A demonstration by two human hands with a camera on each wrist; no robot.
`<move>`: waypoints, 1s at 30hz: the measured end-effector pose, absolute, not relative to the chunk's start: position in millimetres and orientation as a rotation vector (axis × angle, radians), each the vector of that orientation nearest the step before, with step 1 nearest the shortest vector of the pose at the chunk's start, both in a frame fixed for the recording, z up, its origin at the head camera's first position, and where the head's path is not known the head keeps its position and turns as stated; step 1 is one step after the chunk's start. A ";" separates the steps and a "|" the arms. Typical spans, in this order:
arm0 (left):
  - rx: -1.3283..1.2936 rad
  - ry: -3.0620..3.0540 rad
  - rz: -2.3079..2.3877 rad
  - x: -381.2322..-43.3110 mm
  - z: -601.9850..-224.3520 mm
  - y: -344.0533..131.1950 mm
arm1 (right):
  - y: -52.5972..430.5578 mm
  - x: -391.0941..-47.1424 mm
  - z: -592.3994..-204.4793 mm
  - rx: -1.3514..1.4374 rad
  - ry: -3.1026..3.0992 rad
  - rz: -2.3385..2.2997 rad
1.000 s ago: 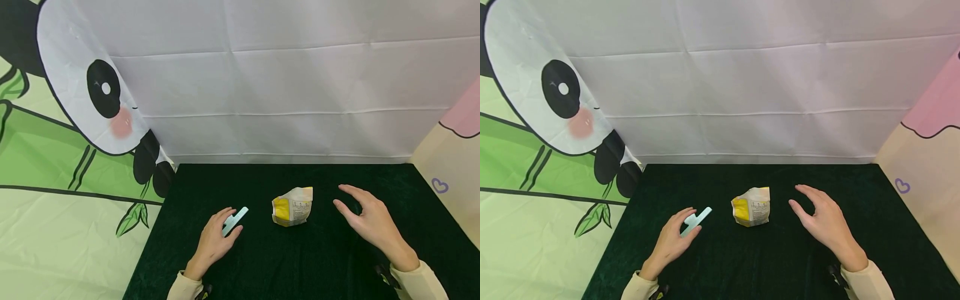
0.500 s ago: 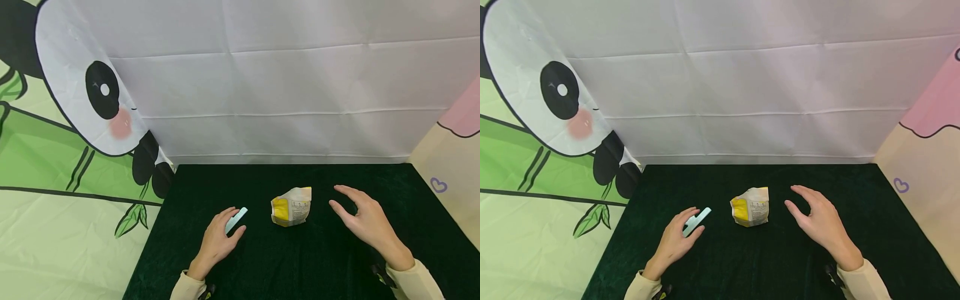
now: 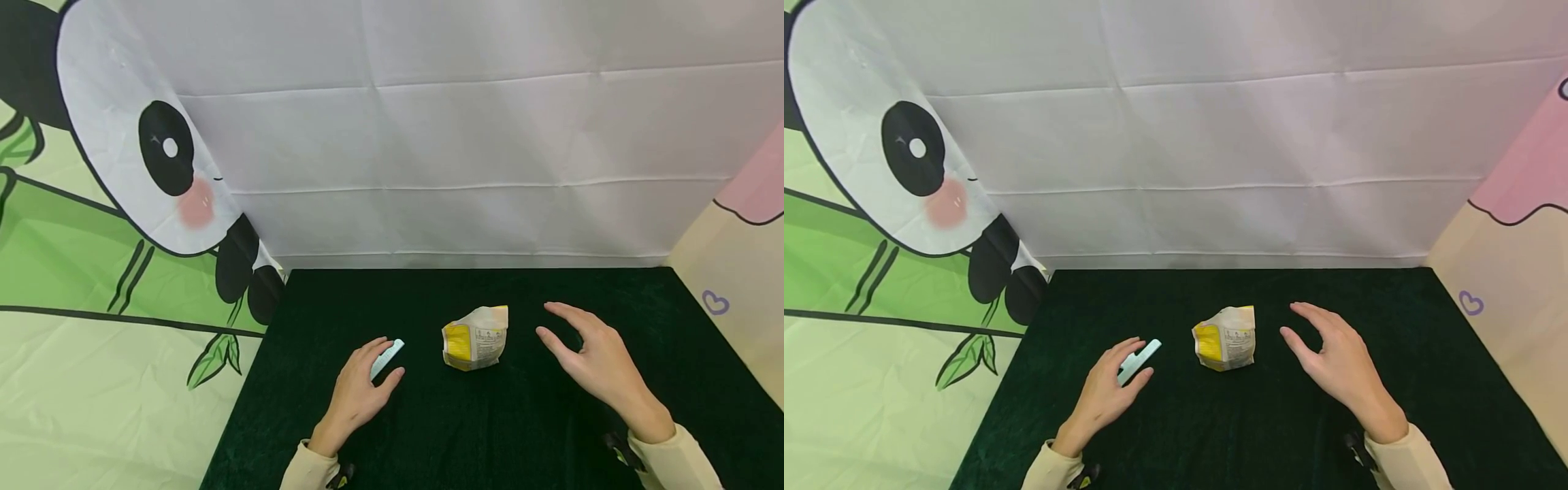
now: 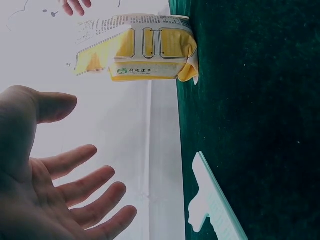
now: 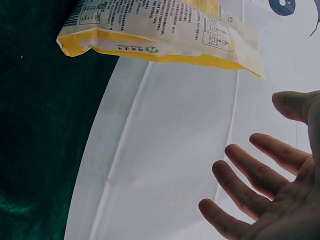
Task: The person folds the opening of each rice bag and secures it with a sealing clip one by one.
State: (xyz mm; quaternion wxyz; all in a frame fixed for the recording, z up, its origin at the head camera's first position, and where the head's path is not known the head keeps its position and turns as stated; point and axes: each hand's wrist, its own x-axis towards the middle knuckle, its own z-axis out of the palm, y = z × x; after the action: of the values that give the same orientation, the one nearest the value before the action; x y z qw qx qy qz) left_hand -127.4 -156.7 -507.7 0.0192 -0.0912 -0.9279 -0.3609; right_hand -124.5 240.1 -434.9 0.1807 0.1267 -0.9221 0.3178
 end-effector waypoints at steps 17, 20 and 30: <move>-0.266 -2.881 -1.142 -126.8 -509.2 -155.2 | 232.2 -127.0 -436.8 0.366 -2.592 0.913; -0.276 -2.876 -1.143 -126.1 -509.5 -155.2 | 230.9 -126.9 -436.8 0.368 -2.593 0.927; -0.282 -2.871 -1.166 -125.2 -509.5 -154.8 | 227.1 -128.4 -437.9 0.374 -2.603 0.936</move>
State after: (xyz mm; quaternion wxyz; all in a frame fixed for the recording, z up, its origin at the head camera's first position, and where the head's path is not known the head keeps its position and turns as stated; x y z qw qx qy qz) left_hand -125.2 -154.8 -509.5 0.0152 -0.0908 -0.9226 -0.3747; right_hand -128.4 227.1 -437.9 0.1741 0.1320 -0.9183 0.3301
